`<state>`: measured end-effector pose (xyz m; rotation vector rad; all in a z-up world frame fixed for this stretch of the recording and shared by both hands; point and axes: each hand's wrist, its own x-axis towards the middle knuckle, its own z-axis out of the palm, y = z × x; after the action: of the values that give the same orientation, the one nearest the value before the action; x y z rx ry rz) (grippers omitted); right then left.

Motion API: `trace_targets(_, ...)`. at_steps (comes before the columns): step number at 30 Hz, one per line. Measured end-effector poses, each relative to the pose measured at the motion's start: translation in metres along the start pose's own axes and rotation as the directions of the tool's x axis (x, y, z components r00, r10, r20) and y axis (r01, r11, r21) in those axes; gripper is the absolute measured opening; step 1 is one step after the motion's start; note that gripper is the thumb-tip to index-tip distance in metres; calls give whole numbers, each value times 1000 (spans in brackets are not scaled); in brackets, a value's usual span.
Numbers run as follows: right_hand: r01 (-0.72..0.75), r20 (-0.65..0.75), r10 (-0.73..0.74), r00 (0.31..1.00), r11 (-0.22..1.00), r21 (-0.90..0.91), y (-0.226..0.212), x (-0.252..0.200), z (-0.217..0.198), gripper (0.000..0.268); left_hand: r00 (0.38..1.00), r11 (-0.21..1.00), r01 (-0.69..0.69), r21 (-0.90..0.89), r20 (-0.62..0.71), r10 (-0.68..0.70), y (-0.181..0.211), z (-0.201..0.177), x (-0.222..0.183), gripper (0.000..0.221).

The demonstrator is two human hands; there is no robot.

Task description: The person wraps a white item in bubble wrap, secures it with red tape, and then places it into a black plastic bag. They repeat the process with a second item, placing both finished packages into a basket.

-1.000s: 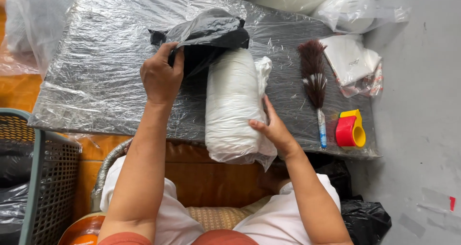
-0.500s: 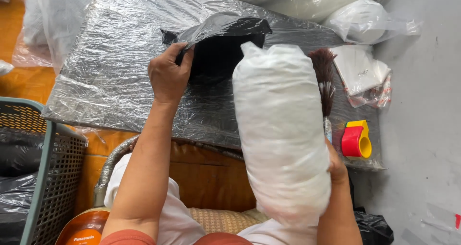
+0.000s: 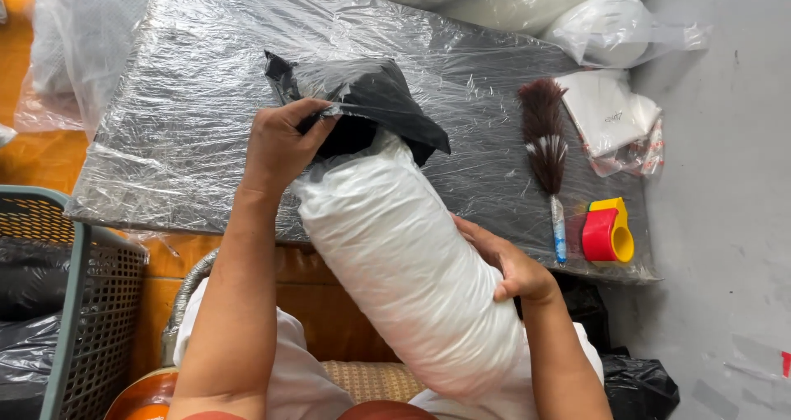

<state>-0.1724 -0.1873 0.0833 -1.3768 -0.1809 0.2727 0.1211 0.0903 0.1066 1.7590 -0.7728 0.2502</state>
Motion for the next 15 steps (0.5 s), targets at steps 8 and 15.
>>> trace_targets(8,-99,-262,46,964,976,-195,19,5,-21,140,982,984,-21,175,190,-13,14,-12,-7,20)
trace_targets(15,-93,-355,17,935,976,-197,22,21,-3,128,986,933,-103,345,161,49,5,17,-14,27)
